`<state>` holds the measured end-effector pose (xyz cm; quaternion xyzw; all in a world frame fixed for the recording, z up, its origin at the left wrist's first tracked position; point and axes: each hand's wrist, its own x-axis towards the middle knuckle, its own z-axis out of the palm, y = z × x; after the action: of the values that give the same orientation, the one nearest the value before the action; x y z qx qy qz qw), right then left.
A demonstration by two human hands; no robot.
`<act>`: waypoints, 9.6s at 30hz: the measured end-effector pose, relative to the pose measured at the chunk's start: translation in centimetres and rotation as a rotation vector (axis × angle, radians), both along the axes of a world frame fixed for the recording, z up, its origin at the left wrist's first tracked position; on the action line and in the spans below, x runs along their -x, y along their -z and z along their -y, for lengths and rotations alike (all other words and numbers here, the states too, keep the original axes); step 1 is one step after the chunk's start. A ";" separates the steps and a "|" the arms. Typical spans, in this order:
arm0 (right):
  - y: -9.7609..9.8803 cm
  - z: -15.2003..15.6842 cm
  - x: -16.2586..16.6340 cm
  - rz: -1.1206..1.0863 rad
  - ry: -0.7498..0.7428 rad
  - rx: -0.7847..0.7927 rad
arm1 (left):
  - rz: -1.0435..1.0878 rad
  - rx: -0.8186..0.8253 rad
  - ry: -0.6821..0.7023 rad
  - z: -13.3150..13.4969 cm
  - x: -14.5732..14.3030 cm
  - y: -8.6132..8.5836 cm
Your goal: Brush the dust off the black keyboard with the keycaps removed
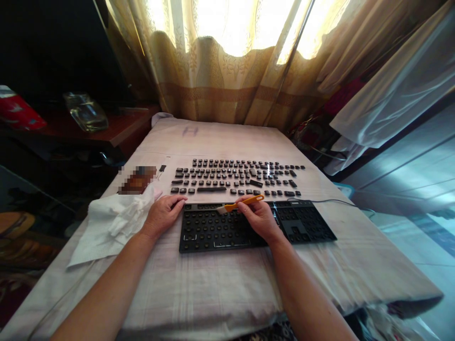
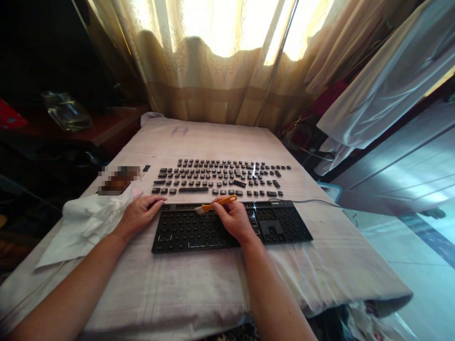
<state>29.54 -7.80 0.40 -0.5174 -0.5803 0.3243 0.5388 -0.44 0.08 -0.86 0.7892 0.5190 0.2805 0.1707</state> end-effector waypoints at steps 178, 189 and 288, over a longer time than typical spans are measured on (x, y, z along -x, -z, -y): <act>-0.1 -2.1 1.9 0.095 -0.016 -0.004 | -0.004 -0.018 0.011 -0.1 -0.1 0.0; -0.5 -2.0 1.4 0.017 0.026 0.016 | -0.010 -0.012 0.005 0.0 -0.1 0.0; -0.3 -1.9 -0.3 0.048 0.174 -0.020 | -0.013 0.013 -0.004 0.0 0.1 -0.1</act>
<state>29.88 -5.94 0.69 -0.5680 -0.5492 0.2581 0.5560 -0.50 0.10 -0.80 0.7887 0.5236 0.2724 0.1719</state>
